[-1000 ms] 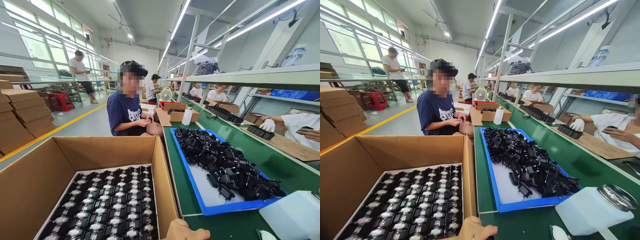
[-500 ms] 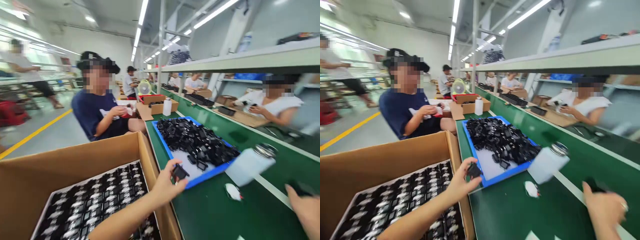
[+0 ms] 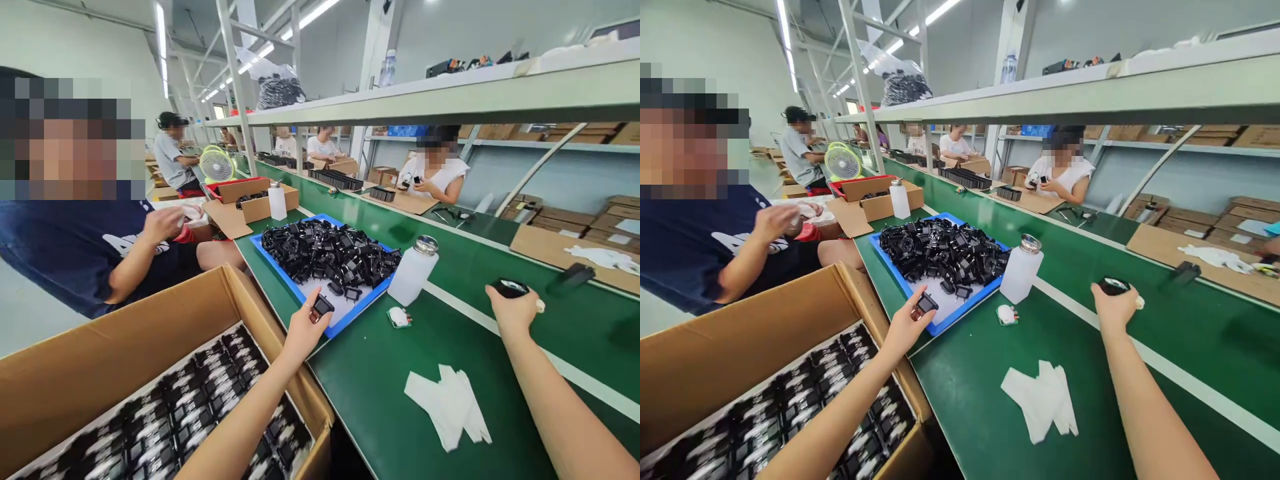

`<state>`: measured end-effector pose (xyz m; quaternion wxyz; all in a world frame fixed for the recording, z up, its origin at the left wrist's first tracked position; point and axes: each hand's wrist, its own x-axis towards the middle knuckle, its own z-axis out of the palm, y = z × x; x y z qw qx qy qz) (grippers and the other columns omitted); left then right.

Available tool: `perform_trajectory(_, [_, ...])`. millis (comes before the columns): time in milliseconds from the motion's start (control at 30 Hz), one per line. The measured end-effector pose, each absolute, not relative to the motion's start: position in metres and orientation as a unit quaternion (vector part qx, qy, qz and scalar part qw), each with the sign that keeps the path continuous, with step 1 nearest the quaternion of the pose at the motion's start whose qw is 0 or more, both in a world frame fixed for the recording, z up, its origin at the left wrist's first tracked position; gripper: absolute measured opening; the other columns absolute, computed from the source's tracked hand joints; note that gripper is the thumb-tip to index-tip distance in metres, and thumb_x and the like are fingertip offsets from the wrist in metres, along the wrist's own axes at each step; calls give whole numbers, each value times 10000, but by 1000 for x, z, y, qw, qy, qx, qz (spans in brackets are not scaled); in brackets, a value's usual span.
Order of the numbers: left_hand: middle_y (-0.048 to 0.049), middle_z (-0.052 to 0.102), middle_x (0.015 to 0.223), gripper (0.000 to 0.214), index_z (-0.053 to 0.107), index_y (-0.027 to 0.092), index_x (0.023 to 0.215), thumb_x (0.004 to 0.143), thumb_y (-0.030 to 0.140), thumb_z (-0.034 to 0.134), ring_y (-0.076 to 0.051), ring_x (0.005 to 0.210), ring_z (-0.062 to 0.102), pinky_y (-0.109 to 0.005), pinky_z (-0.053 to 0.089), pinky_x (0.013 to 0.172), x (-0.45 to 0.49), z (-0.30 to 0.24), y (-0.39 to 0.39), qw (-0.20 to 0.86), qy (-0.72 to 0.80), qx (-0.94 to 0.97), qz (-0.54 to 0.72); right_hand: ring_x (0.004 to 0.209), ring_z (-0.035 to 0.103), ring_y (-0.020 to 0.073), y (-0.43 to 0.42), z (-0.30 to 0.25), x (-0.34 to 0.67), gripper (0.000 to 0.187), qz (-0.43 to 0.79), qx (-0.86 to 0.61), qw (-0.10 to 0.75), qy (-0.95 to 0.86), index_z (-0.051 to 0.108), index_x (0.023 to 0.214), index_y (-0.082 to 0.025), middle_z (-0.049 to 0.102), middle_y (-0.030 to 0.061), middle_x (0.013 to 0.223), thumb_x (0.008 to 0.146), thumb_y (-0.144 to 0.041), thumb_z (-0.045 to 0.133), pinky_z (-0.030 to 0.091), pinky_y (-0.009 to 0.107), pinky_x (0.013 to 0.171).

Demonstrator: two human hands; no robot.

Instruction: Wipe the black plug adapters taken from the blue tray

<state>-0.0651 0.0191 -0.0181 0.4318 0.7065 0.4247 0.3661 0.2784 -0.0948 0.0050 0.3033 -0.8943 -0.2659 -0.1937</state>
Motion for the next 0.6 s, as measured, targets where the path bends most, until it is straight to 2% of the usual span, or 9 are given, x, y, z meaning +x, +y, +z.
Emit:
perform_trajectory(67, [61, 393, 507, 556, 349, 170, 1152, 631, 293, 499, -68, 461, 366, -190, 316, 486, -65, -20, 19, 440, 417, 710, 358, 860, 460, 252, -101, 19, 242, 687, -133, -873, 403, -241, 288, 1090, 10, 442, 242, 922, 654, -499, 441, 383, 305, 656])
perform_trajectory(100, [62, 395, 509, 565, 348, 174, 1154, 626, 295, 507, -66, 458, 366, -189, 318, 487, -65, -21, 20, 444, 413, 711, 356, 815, 480, 221, -103, 24, 220, 652, -90, -849, 435, -287, 303, 1083, -46, 447, 201, 948, 628, -474, 487, 388, 290, 669])
perform_trajectory(167, [61, 412, 523, 573, 351, 186, 1151, 614, 288, 523, -66, 466, 380, -188, 330, 495, -64, -24, 20, 451, 403, 709, 362, 787, 483, 195, -104, 27, 172, 522, -32, -791, 437, -428, 370, 1000, -131, 459, 124, 942, 595, -418, 530, 394, 293, 682])
perform_trajectory(267, [44, 469, 586, 546, 377, 194, 1125, 603, 245, 533, -74, 519, 437, -195, 372, 546, -64, -28, 21, 471, 385, 696, 381, 801, 470, 196, -103, 15, 110, 413, 29, -745, 349, -568, 410, 926, -188, 484, 57, 897, 574, -339, 565, 390, 318, 697])
perform_trajectory(400, [31, 509, 645, 520, 394, 199, 1110, 606, 204, 525, -76, 555, 469, -207, 400, 603, -65, -28, 20, 501, 364, 690, 374, 813, 457, 224, -100, -9, 74, 389, 78, -769, 244, -586, 431, 897, -164, 507, 62, 850, 575, -318, 586, 382, 354, 706])
perform_trajectory(533, [26, 512, 697, 458, 422, 207, 1090, 638, 217, 492, -61, 532, 452, -206, 400, 590, -69, -23, 18, 518, 321, 712, 348, 887, 431, 254, -105, -3, 86, 542, 160, -766, 160, -602, 423, 992, -123, 494, 103, 935, 534, -325, 630, 383, 358, 714])
perform_trajectory(600, [21, 512, 761, 446, 425, 213, 1082, 641, 212, 490, -49, 536, 446, -203, 397, 600, -69, -17, 17, 510, 293, 733, 340, 875, 449, 242, -110, 13, 98, 588, 195, -757, 148, -606, 379, 1079, -129, 472, 113, 986, 567, -314, 601, 396, 346, 686])
